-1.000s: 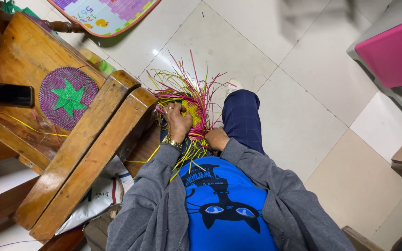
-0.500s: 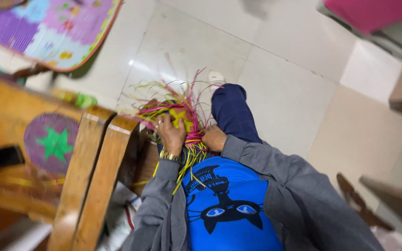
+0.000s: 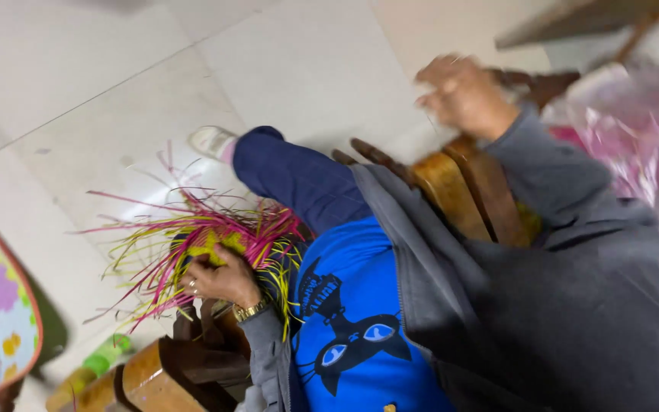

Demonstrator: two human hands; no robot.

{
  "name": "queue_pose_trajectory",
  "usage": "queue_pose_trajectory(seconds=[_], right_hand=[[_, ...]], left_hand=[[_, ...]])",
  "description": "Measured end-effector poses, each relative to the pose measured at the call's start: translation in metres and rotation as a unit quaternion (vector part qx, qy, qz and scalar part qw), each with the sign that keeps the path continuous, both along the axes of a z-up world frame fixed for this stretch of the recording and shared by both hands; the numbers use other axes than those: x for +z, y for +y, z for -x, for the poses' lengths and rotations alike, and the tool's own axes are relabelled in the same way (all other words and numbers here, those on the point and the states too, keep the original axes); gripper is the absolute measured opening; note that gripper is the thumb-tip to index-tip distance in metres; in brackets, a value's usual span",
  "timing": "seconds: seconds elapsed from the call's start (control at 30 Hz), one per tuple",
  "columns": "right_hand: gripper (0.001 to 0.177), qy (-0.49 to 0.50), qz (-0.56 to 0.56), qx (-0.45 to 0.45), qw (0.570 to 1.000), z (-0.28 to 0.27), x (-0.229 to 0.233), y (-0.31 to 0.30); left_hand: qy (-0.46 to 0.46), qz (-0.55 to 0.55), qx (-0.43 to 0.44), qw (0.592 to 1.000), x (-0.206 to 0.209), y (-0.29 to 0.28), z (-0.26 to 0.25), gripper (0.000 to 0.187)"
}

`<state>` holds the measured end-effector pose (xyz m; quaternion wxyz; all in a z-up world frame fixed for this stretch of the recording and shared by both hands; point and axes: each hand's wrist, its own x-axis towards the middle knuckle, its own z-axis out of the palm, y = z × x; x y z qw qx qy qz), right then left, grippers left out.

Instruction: A person is sitting on a chair weaving a colorful mat from thin plastic strands, interlacing them by hand.

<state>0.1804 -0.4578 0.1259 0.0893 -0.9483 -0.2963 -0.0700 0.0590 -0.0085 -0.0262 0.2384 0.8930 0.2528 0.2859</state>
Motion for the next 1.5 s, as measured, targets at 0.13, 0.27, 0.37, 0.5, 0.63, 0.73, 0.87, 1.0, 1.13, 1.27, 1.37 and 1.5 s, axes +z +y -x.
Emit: queue_pose_trajectory(seconds=[0.13,0.27,0.37,0.5,0.63,0.73,0.87,1.0,1.13,1.27,1.37,1.5], right_hand=[[0.033,0.157,0.054,-0.278,0.946,0.073,0.043,-0.093],[0.019,0.382,-0.074,-0.411,0.824,0.133,0.046,-0.150],[0.028,0.519,-0.133,-0.517,0.668,0.153,0.043,-0.147],[0.023,0.398,-0.122,-0.534,0.736,0.190,-0.054,-0.194],[0.032,0.131,0.061,-0.391,0.909,0.209,-0.091,-0.214],[0.023,0.120,0.117,-0.400,0.901,0.209,-0.088,-0.212],[0.013,0.062,0.172,-0.342,0.922,0.222,-0.104,-0.235],[0.022,0.056,0.169,-0.287,0.941,0.219,-0.102,-0.244],[0.016,0.098,0.159,-0.297,0.936,0.217,-0.099,-0.246],[0.016,0.148,0.160,-0.333,0.918,0.211,-0.118,-0.275],[0.012,0.196,0.078,-0.381,0.900,0.182,-0.096,-0.235],[0.010,0.201,-0.231,-0.327,0.894,0.113,-0.037,-0.102]], left_hand=[[-0.010,-0.010,-0.046,0.999,0.008,-0.013,-0.005,0.031],[0.006,0.008,-0.064,0.998,0.011,-0.015,-0.005,0.035],[0.005,0.004,-0.072,0.997,-0.001,-0.012,-0.011,0.029],[0.014,-0.010,-0.040,0.999,-0.011,-0.007,0.003,0.023],[0.024,-0.014,-0.031,0.999,-0.010,-0.007,0.007,0.024],[0.020,-0.003,-0.023,1.000,-0.009,-0.007,0.008,0.023],[0.005,-0.013,-0.021,1.000,-0.003,-0.010,0.008,0.025],[-0.006,-0.007,-0.028,1.000,0.003,-0.009,0.009,0.029],[-0.013,0.037,-0.003,0.999,-0.007,0.000,0.009,0.024],[-0.017,-0.019,0.015,1.000,-0.002,0.007,0.014,0.031],[-0.003,0.002,0.017,1.000,-0.002,0.013,0.019,0.029],[0.050,0.016,-0.004,0.999,0.008,0.012,0.024,0.039]])
